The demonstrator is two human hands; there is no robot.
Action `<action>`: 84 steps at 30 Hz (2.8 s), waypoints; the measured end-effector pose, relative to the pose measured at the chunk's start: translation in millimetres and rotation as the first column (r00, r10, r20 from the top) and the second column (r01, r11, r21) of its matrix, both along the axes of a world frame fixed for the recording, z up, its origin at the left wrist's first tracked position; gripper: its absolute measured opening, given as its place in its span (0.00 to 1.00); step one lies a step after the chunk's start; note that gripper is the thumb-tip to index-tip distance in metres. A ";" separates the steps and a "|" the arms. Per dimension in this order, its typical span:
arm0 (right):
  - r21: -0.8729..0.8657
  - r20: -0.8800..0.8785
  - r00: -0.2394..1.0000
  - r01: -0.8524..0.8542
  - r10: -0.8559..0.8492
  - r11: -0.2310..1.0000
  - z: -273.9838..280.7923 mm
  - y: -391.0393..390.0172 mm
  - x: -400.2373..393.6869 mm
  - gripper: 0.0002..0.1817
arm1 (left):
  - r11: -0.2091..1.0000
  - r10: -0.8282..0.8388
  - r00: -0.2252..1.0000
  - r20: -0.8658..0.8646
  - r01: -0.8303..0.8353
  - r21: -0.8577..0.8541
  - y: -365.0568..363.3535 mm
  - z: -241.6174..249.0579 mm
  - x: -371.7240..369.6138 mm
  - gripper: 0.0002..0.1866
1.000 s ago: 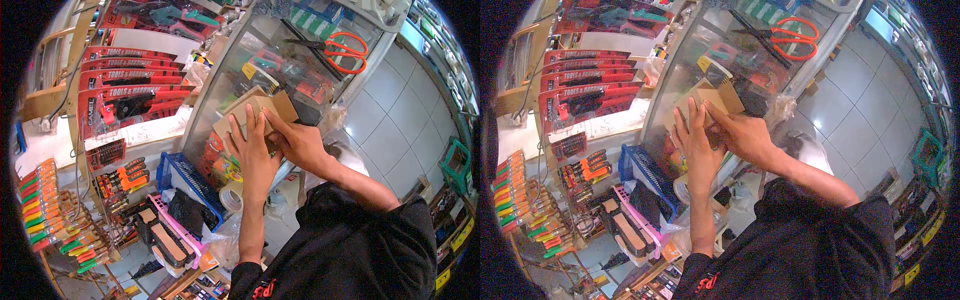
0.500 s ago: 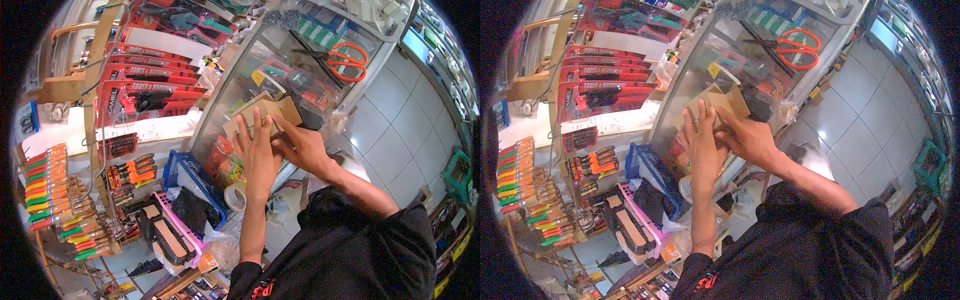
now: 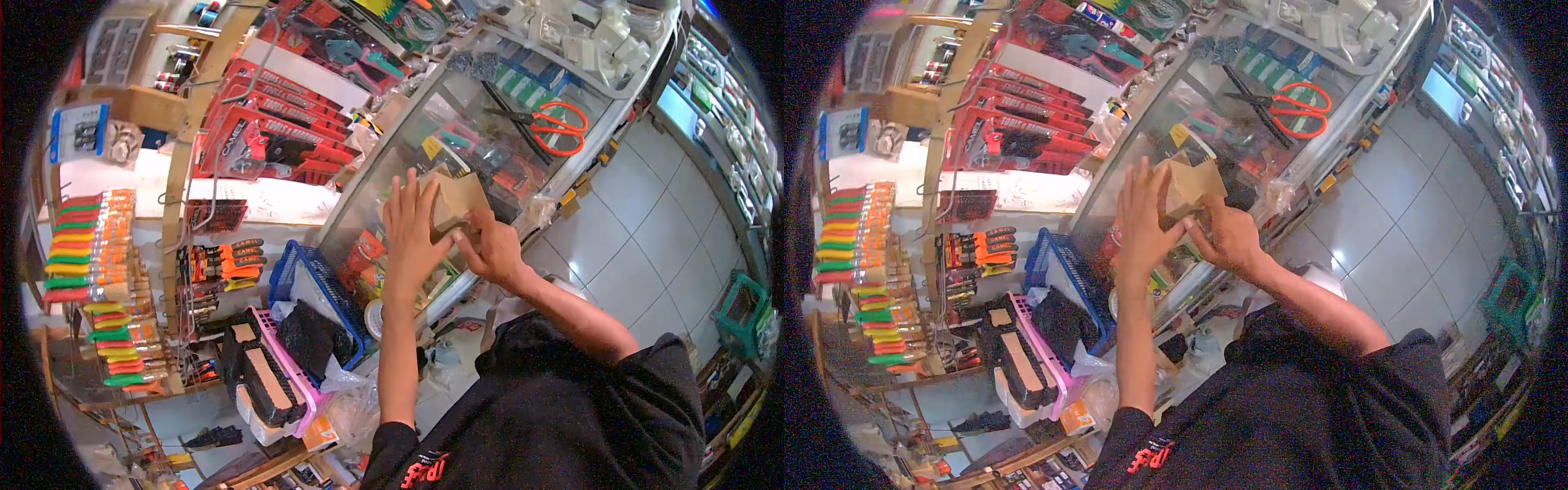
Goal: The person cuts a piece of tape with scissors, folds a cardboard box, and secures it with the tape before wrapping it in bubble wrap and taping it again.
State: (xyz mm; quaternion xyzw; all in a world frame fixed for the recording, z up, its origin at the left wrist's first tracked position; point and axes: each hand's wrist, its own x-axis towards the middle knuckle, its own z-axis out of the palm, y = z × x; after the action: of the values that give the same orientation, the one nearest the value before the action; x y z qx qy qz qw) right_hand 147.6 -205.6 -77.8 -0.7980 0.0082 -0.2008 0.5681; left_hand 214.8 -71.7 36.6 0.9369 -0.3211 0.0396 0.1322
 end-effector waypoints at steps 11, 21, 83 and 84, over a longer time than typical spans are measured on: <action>0.449 0.159 0.987 -0.084 0.013 0.890 -5.4 -16.9 -13.4 0.14 | 0.825 0.128 0.991 0.026 -0.092 -0.558 21.0 5.7 1.1 0.45; 0.196 0.182 0.982 0.011 -0.047 0.981 73.1 -20.7 -29.0 0.36 | 0.303 0.141 0.948 -0.284 -0.314 -0.900 35.9 -42.8 -83.6 0.47; -0.898 0.092 0.784 -0.202 0.614 0.392 55.6 7.1 49.6 0.56 | 0.974 0.213 0.977 -0.027 -0.210 0.089 95.6 -50.2 -66.9 0.45; -0.902 0.078 0.789 -0.205 0.610 0.380 57.9 7.3 47.8 0.56 | 0.971 0.226 0.973 -0.037 -0.222 0.094 93.0 -47.2 -69.7 0.44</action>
State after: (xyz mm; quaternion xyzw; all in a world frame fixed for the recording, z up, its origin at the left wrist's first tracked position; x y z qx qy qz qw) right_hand 195.5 -198.3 -19.9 -0.8854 -0.4108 -0.1850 0.1141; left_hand 145.1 21.3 -10.6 0.9728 -0.2117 0.0177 0.0927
